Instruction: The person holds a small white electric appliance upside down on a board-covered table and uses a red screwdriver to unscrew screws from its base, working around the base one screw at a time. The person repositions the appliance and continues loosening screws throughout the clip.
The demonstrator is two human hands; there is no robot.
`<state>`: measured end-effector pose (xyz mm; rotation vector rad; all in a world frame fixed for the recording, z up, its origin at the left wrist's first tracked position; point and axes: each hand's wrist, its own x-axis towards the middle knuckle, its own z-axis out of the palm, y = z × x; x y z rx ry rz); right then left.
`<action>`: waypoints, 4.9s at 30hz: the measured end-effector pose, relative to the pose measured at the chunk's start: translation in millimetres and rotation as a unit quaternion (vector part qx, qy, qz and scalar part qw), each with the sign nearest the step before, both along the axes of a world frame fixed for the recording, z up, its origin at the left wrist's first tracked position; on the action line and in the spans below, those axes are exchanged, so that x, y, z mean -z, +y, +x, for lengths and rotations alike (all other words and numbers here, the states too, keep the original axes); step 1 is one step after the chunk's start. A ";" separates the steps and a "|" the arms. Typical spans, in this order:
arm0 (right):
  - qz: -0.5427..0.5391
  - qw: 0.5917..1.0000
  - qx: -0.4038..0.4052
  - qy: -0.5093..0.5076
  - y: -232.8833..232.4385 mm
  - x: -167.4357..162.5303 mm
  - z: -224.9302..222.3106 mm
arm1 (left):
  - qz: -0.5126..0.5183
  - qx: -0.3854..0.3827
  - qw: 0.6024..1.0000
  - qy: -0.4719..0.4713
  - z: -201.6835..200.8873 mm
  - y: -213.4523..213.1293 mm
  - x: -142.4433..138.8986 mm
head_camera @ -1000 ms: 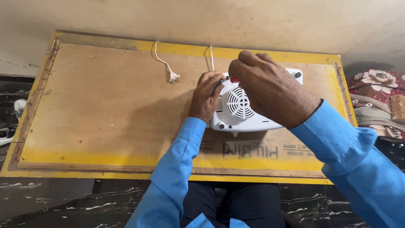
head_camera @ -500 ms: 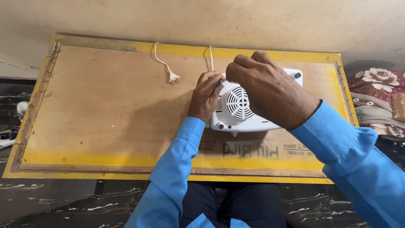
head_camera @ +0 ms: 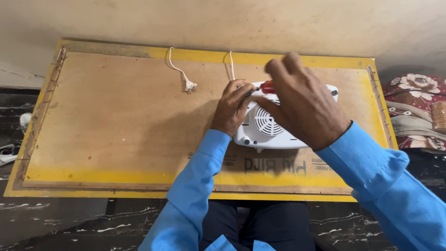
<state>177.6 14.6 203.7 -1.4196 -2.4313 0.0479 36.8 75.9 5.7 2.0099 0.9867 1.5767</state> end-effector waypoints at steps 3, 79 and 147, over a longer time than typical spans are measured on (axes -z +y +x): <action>-0.095 0.986 0.129 -0.035 -3.2 4.2 0.9 | -0.027 0.010 1.000 0.008 1.4 -2.0 0.0; -0.006 0.991 0.055 0.123 -129.0 54.9 2.1 | -0.182 -0.031 0.982 -0.025 8.7 -109.6 33.9; -0.057 0.998 -0.035 0.006 -128.2 50.6 6.1 | -0.164 -0.130 0.976 -0.051 15.2 -143.3 42.1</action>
